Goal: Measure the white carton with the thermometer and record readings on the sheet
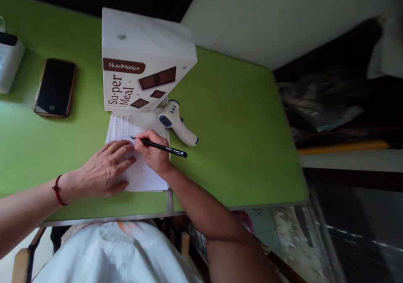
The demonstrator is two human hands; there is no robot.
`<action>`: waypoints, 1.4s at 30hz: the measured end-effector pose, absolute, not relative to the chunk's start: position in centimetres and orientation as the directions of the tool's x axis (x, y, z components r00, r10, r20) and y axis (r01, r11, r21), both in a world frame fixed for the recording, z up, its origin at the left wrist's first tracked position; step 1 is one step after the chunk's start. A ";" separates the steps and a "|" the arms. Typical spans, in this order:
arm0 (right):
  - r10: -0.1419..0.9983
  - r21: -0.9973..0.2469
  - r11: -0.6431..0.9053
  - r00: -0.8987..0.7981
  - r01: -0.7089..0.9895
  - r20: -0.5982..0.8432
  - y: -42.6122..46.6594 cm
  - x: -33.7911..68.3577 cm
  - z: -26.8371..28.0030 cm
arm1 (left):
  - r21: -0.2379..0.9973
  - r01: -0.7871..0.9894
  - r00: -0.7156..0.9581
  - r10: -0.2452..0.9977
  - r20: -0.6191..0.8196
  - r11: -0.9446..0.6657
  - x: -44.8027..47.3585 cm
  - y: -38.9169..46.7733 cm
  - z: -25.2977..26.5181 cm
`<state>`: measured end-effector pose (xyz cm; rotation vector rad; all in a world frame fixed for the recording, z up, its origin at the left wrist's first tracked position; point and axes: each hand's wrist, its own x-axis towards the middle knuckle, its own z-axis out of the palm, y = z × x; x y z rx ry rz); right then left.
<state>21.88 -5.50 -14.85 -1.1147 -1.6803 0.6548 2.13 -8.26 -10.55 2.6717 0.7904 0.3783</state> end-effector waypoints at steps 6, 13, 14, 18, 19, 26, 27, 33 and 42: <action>0.897 -0.820 0.436 -0.108 0.370 0.428 -5.5 21.9 -14.7 | 0.388 0.476 0.810 0.565 0.157 -0.790 2.1 -8.3 -10.6; 0.901 -0.815 0.422 -0.085 0.397 0.425 -5.5 21.9 -14.9 | 0.389 0.470 0.811 0.562 0.162 -0.792 2.0 -8.2 -10.6; 0.900 -0.819 0.425 -0.086 0.386 0.427 -5.5 21.9 -14.9 | 0.391 0.471 0.811 0.563 0.161 -0.791 2.0 -8.2 -10.6; 0.878 -0.820 0.467 -0.066 0.330 0.474 -5.5 21.9 -14.9 | 0.393 0.469 0.812 0.561 0.161 -0.791 2.0 -8.2 -10.7; 0.875 -0.819 0.471 -0.056 0.329 0.481 -5.5 21.8 -14.9 | 0.392 0.470 0.812 0.561 0.161 -0.791 2.0 -8.3 -10.7; 0.902 -0.829 0.414 -0.046 0.376 0.429 -5.6 21.8 -15.0 | 0.388 0.473 0.816 0.559 0.147 -0.791 2.0 -8.3 -10.6; 0.907 -0.832 0.405 -0.048 0.379 0.419 -5.6 21.8 -15.0 | 0.390 0.473 0.816 0.560 0.144 -0.790 2.0 -8.3 -10.6; 0.904 -0.836 0.415 -0.056 0.359 0.425 -5.6 21.8 -14.8 | 0.396 0.468 0.817 0.558 0.146 -0.790 2.0 -8.3 -10.5; 0.906 -0.839 0.410 -0.051 0.358 0.421 -5.5 22.0 -14.8 | 0.391 0.471 0.816 0.559 0.147 -0.791 2.0 -8.2 -10.6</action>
